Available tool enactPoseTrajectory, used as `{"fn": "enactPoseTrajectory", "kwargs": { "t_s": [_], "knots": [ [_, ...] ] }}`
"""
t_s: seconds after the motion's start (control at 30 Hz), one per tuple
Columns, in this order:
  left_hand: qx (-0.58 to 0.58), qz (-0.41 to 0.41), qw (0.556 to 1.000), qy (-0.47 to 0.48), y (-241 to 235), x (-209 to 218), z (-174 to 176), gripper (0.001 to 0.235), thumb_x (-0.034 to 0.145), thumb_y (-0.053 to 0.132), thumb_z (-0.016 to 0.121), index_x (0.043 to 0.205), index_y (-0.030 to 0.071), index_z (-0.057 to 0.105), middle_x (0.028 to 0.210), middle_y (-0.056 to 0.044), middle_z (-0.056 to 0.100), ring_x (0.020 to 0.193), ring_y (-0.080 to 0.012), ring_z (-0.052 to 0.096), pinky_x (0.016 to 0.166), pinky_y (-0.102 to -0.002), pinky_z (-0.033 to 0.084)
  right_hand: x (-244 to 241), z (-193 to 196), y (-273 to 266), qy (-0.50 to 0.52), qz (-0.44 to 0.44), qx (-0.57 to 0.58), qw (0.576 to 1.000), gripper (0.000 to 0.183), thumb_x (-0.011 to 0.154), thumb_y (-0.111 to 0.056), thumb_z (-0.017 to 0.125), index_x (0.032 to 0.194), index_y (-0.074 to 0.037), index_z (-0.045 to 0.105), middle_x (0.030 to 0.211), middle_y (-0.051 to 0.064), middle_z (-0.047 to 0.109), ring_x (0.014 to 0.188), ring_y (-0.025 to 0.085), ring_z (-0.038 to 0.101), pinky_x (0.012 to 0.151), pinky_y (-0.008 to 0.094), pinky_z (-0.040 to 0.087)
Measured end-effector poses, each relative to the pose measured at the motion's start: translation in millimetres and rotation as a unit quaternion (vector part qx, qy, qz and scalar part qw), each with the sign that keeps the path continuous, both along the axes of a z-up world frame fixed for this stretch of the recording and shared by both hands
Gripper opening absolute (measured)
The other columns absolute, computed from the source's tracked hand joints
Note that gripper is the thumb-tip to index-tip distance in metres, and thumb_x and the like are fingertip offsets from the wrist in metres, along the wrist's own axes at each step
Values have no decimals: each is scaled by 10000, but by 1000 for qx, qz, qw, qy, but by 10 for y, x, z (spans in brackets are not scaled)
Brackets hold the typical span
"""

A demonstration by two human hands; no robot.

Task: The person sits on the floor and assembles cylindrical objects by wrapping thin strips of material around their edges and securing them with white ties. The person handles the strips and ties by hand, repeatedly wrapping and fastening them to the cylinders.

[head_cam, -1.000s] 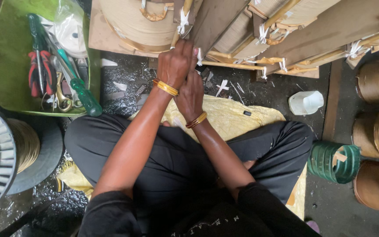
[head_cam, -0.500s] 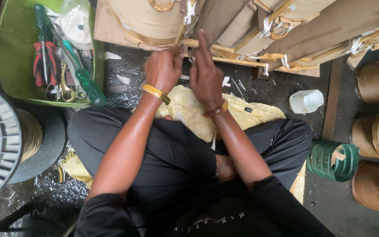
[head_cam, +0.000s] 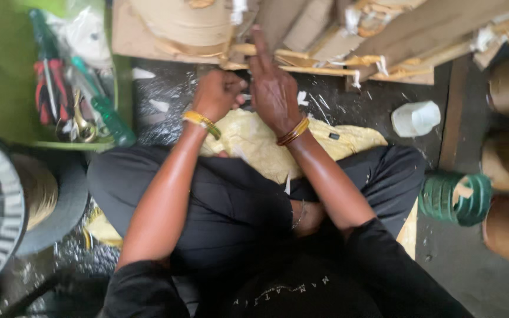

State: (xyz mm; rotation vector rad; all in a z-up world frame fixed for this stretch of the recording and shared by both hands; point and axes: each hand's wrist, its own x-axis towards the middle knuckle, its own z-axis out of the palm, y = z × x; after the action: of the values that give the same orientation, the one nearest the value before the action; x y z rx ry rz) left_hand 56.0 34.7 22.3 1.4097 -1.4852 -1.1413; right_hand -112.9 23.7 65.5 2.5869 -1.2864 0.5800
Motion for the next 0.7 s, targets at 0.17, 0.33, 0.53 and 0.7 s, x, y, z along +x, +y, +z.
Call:
{"fn": "enactPoseTrajectory", "kwargs": {
  "t_s": [0.17, 0.33, 0.53, 0.7],
  "knots": [
    [57, -57, 995, -51, 0, 13, -42, 213, 992, 161, 658, 1085, 0, 760, 793, -102, 761, 647, -126, 697, 623, -290, 535, -969, -95, 314, -94, 57, -24, 994, 263, 881, -5, 663, 1117, -116, 696, 1425, 82, 635, 811, 220, 702, 721, 348, 557],
    [89, -62, 991, -81, 15, 29, -87, 253, 986, 143, 637, 1169, 15, 758, 853, -113, 768, 703, -127, 697, 645, -284, 533, -2942, -308, 323, -208, -306, -28, 929, 513, 881, -21, 605, 1389, -34, 539, 1194, 196, 666, 1091, 391, 639, 998, 477, 488],
    [146, -6, 989, -21, 49, 52, -240, 270, 1037, 171, 617, 1194, -19, 729, 928, -125, 762, 758, -147, 695, 696, -276, 559, -4493, -928, -89, -58, -465, 123, 875, 912, 837, -276, 772, 1534, -16, 244, 1167, 293, 654, 1186, 473, 544, 1069, 655, 258],
    [149, 89, 985, 26, 350, 114, -405, 262, 1052, 168, 607, 1211, -2, 726, 950, -109, 762, 781, -132, 696, 718, -270, 544, -4650, -1291, -365, -39, -472, 255, 843, 983, 846, -335, 747, 1599, -72, 173, 1127, 304, 675, 1151, 451, 608, 1132, 631, 234]
  ]
}}
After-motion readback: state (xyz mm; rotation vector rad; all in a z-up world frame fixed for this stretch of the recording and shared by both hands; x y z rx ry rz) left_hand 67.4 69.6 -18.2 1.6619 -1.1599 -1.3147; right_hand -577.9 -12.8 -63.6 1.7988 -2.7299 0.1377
